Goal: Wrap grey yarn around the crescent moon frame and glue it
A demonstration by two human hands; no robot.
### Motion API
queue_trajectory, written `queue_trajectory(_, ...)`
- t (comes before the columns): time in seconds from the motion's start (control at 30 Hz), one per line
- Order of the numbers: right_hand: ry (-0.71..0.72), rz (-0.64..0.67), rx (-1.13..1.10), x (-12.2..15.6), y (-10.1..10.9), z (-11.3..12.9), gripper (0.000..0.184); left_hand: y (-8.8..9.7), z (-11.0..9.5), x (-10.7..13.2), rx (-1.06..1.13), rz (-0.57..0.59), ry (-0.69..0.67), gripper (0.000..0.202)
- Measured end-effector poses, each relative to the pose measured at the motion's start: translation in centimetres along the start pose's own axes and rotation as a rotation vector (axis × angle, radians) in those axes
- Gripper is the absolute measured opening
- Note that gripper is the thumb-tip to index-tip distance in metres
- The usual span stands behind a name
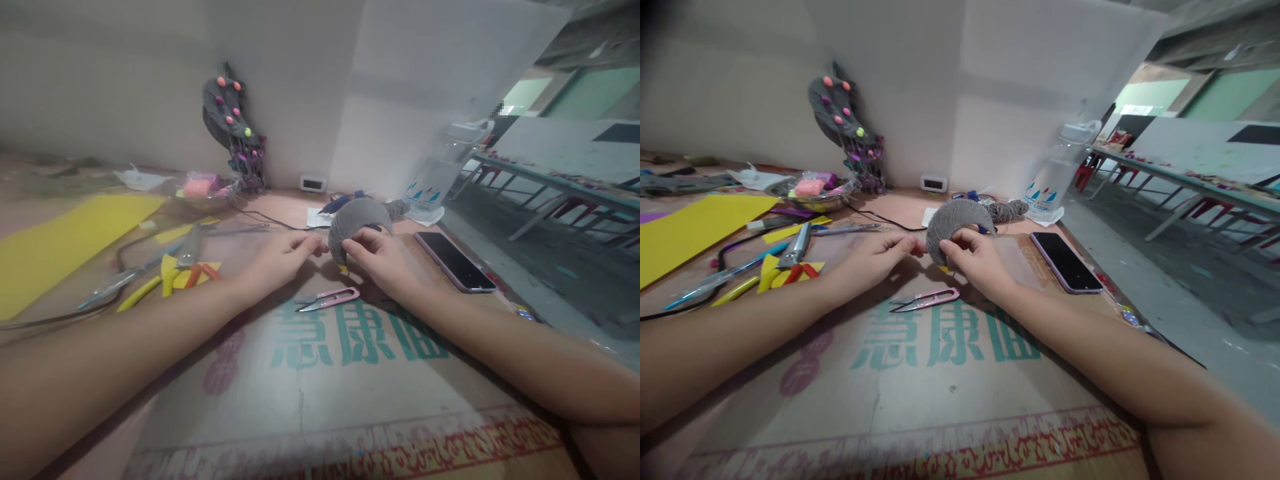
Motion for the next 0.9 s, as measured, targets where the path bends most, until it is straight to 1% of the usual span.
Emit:
queue_trajectory(0.1, -0.002, 0.002, -0.053, 0.1, -0.5, 0.0, 0.024, -0.5, -0.4, 0.2, -0.026, 0.032, -0.033, 0.034)
queue_trajectory(0.17, 0.032, 0.018, -0.048, 0.0, -0.9, 0.3, 0.026, -0.8, -0.4, 0.3, -0.034, 0.051, -0.028, 0.030)
queue_trajectory(0.27, 0.094, 0.053, -0.076, -0.1, -1.4, 0.6, 0.027, -0.8, 0.0, 0.2, 0.015, 0.064, 0.031, 0.029)
queue_trajectory(0.37, 0.130, 0.033, -0.176, 0.0, -1.3, 0.8, 0.022, -0.2, 0.3, 0.0, 0.087, 0.034, 0.064, 0.030)
queue_trajectory(0.43, 0.081, 0.016, -0.243, 0.2, -1.2, 0.3, 0.020, 0.3, 0.2, 0.0, 0.123, 0.006, 0.066, 0.029)
queue_trajectory(0.53, -0.064, 0.051, -0.347, 0.9, -2.0, -0.9, 0.021, 0.8, 0.1, -0.1, 0.161, -0.024, 0.098, 0.027)
queue_trajectory(0.6, -0.109, 0.070, -0.378, 1.2, -2.5, -1.3, 0.022, 1.0, 0.1, -0.2, 0.166, -0.031, 0.111, 0.027)
queue_trajectory(0.7, -0.095, 0.076, -0.376, 1.2, -2.8, -1.5, 0.024, 1.1, 0.0, -0.1, 0.164, -0.037, 0.105, 0.027)
queue_trajectory(0.8, -0.043, 0.046, -0.347, 1.0, -2.5, -1.5, 0.021, 1.0, 0.2, -0.1, 0.168, -0.031, 0.122, 0.028)
queue_trajectory(0.9, -0.028, 0.029, -0.309, 0.8, -2.2, -1.6, 0.018, 0.9, 0.3, -0.1, 0.167, -0.022, 0.132, 0.029)
Point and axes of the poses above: each hand's wrist, its own x-axis away from the middle knuckle, its own y-axis out of the back of the hand, z = x × y, the point moved 10 cm from there along -x, towards the middle knuckle, and after that the axes turned 15 degrees about y, right-handed, at the moved point
